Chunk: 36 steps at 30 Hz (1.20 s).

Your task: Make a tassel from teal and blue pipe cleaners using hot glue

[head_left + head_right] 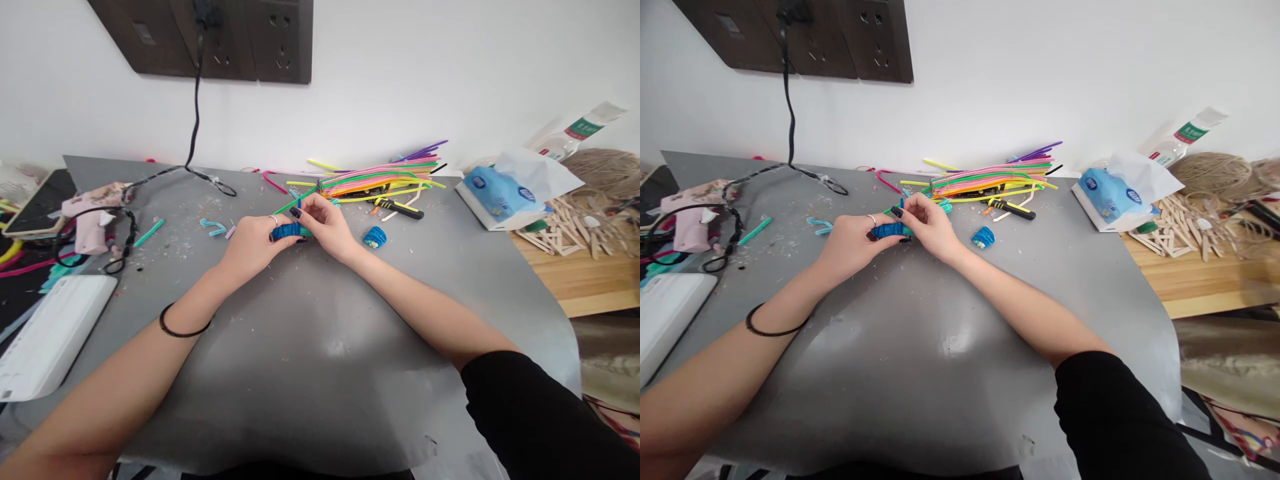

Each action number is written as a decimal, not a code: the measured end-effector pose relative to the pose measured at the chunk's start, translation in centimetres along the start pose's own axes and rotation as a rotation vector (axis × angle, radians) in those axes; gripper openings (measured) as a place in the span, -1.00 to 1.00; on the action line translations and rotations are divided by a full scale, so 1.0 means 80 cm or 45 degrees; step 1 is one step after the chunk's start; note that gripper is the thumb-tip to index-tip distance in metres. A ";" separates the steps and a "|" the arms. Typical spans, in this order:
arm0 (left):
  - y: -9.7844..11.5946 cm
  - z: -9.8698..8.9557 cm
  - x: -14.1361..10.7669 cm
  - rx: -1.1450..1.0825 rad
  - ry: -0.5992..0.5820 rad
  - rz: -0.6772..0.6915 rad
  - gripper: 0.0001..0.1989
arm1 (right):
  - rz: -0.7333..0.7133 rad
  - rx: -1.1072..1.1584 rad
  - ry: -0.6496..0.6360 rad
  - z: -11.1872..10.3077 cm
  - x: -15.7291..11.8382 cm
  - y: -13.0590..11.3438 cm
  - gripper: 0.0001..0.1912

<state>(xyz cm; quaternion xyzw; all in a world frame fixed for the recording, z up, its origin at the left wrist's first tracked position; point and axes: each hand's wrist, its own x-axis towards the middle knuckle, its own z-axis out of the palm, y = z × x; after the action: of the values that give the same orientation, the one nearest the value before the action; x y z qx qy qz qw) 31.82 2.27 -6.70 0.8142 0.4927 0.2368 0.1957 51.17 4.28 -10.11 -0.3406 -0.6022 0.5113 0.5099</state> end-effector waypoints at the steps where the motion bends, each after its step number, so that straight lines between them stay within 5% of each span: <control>1: -0.001 0.000 0.000 0.014 -0.001 0.004 -0.78 | 0.003 0.004 0.001 0.000 0.000 0.000 -0.36; 36: 0.002 -0.002 0.000 -0.019 0.003 0.048 -0.84 | 0.037 -0.037 0.009 -0.002 0.000 -0.003 -0.32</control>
<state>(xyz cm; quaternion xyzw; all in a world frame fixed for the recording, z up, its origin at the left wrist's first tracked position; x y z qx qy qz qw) 31.85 2.18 -6.52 0.8216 0.4758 0.2449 0.1966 51.38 4.26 -9.86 -0.3585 -0.6027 0.5087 0.4995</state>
